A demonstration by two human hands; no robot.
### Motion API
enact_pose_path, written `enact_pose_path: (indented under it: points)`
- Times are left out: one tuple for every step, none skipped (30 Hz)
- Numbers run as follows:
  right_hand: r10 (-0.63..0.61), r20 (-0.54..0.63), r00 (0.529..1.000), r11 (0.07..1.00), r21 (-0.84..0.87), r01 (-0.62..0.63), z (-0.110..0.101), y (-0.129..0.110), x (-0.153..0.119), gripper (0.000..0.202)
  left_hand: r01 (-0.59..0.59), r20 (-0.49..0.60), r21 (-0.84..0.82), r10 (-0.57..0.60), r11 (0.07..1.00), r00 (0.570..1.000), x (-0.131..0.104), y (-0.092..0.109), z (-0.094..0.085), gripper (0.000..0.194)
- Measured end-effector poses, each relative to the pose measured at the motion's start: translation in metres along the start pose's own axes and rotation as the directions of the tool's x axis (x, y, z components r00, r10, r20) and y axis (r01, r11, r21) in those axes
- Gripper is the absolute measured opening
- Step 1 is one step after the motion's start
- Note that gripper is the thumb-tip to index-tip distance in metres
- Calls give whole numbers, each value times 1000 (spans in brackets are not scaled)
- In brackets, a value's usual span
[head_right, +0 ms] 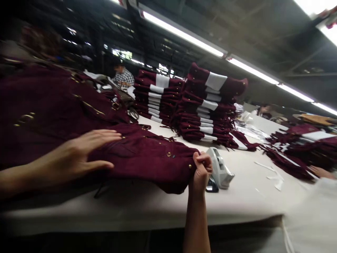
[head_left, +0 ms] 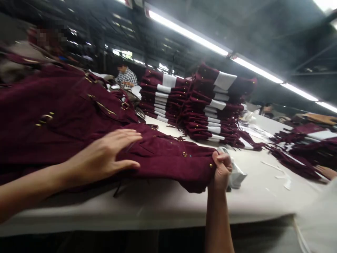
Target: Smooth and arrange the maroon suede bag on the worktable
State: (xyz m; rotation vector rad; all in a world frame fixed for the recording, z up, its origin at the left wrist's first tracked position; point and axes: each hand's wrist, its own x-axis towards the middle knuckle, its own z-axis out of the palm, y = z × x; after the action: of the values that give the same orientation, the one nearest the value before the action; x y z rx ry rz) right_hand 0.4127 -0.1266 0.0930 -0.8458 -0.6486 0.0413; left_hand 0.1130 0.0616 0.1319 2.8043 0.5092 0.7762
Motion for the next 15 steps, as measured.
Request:
enact_pose_path:
  points:
    - [-55, -24, 998, 998, -18, 55, 9, -1, 0, 34, -27, 67, -16, 28, 1000, 997, 9, 5, 1, 61]
    - [-108, -49, 993, 993, -47, 106, 17, -2, 0, 33, -9, 114, -44, 14, 999, 993, 18, 9, 1, 61]
    - [-155, -72, 985, 986, -79, 149, 24, -3, 0, 32, 26, 165, -79, -12, 997, 986, 25, 10, 2, 61]
    - [-191, -95, 977, 978, -108, 181, 28, -4, 0, 31, 57, 217, -126, -28, 990, 976, 30, 11, 2, 62]
    - [-221, -120, 968, 969, -138, 205, 31, -4, 0, 30, 81, 268, -179, -31, 980, 963, 33, 11, 0, 63]
    - [-245, -145, 959, 961, -163, 221, 32, -4, 1, 28, 95, 313, -230, -18, 969, 950, 33, 10, -2, 65]
    - [-265, -161, 951, 955, -184, 235, 31, -3, 2, 27, 99, 346, -270, 0, 958, 938, 31, 9, -4, 68]
    - [-285, -169, 943, 946, -207, 249, 29, -2, 3, 26, 102, 371, -293, 15, 951, 929, 28, 8, -6, 74]
    - [-303, -169, 938, 937, -232, 260, 26, 0, 4, 25, 104, 394, -295, 22, 950, 919, 23, 7, -8, 82]
    - [-319, -161, 934, 927, -260, 272, 23, 2, 4, 24, 103, 421, -281, 25, 954, 907, 18, 8, -8, 90]
    - [-333, -148, 931, 915, -289, 282, 20, 5, 5, 24, 95, 447, -257, 31, 962, 894, 13, 10, -7, 97]
    - [-342, -134, 930, 904, -316, 287, 18, 8, 6, 24, 75, 473, -231, 45, 970, 880, 8, 12, -4, 102]
    - [-344, -126, 930, 897, -338, 286, 16, 11, 7, 25, 39, 488, -205, 68, 978, 870, 4, 16, 1, 103]
    - [-336, -124, 934, 896, -348, 276, 16, 13, 8, 26, -9, 485, -176, 95, 984, 869, 0, 19, 6, 101]
    - [-316, -125, 941, 902, -349, 256, 16, 16, 10, 28, -62, 473, -138, 121, 989, 873, -3, 23, 12, 97]
